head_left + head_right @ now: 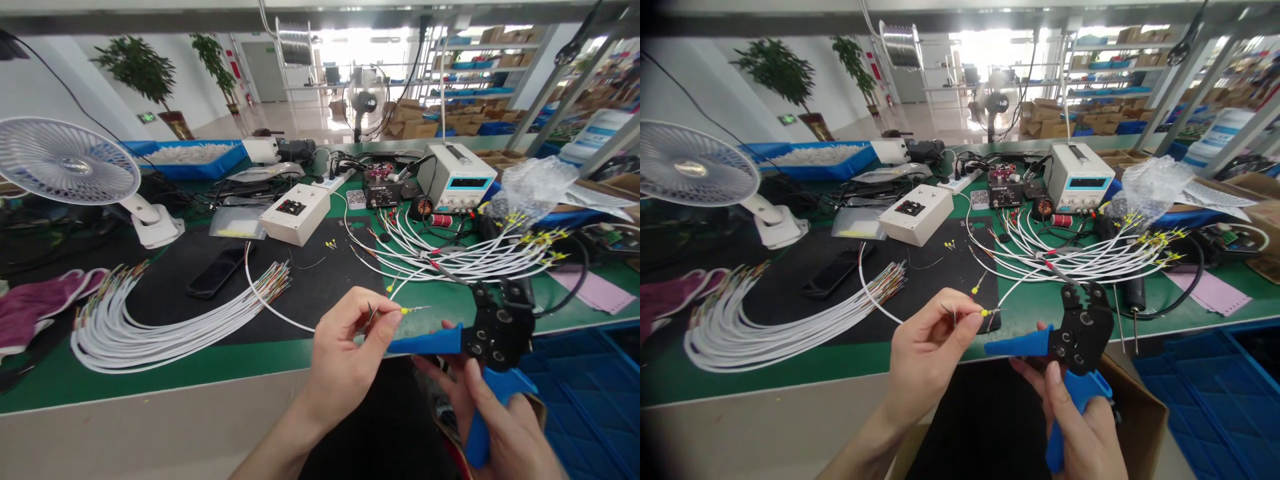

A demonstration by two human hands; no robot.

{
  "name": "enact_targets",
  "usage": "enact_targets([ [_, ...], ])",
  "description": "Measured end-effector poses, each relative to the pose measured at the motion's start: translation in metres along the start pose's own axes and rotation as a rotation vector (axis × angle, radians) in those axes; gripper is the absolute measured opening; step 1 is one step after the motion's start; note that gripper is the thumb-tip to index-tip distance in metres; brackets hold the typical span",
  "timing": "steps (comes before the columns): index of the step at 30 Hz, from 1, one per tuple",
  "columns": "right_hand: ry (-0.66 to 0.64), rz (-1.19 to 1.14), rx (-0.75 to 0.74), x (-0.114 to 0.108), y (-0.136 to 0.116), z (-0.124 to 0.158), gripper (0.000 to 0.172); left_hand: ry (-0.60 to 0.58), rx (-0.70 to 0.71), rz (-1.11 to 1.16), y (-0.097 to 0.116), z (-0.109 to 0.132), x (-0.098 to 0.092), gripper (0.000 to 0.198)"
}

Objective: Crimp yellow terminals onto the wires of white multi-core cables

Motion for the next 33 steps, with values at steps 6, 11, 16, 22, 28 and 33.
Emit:
enact_targets([
  [6, -0.014, -0.145, 0.040, 0.026, -0.013, 0.003, 0.068, -0.023, 0.159, -0.083, 0.010, 0.016, 0.003, 0.018],
  [11, 0.011, -0.114, -0.007, 0.037, -0.021, 0.009, 0.077, -0.034, 0.238, -0.161, 0.015, 0.021, 0.006, 0.025],
  [16, 0.023, -0.089, -0.083, 0.038, -0.022, 0.008, 0.063, -0.049, 0.299, -0.204, 0.021, 0.024, 0.008, 0.027],
  [22, 0.096, 0.001, -0.222, 0.035, -0.023, 0.010, 0.075, -0.006, 0.265, -0.225, 0.027, 0.024, 0.012, 0.026],
  [28, 0.139, 0.068, -0.248, 0.032, -0.020, 0.013, 0.079, 0.031, 0.218, -0.235, 0.025, 0.025, 0.014, 0.021],
  [33, 0.138, 0.130, -0.276, 0.034, -0.020, 0.015, 0.080, 0.066, 0.259, -0.282, 0.030, 0.027, 0.014, 0.021],
])
Point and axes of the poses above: each hand's wrist, its own z-axis away from the middle knuckle, its own x-axis out of the palm, y = z × x, the point moved 6 cm from there along -z, towards the middle knuckle, and after that the axes turned 11 degrees about -z, right-handed, at the moved point
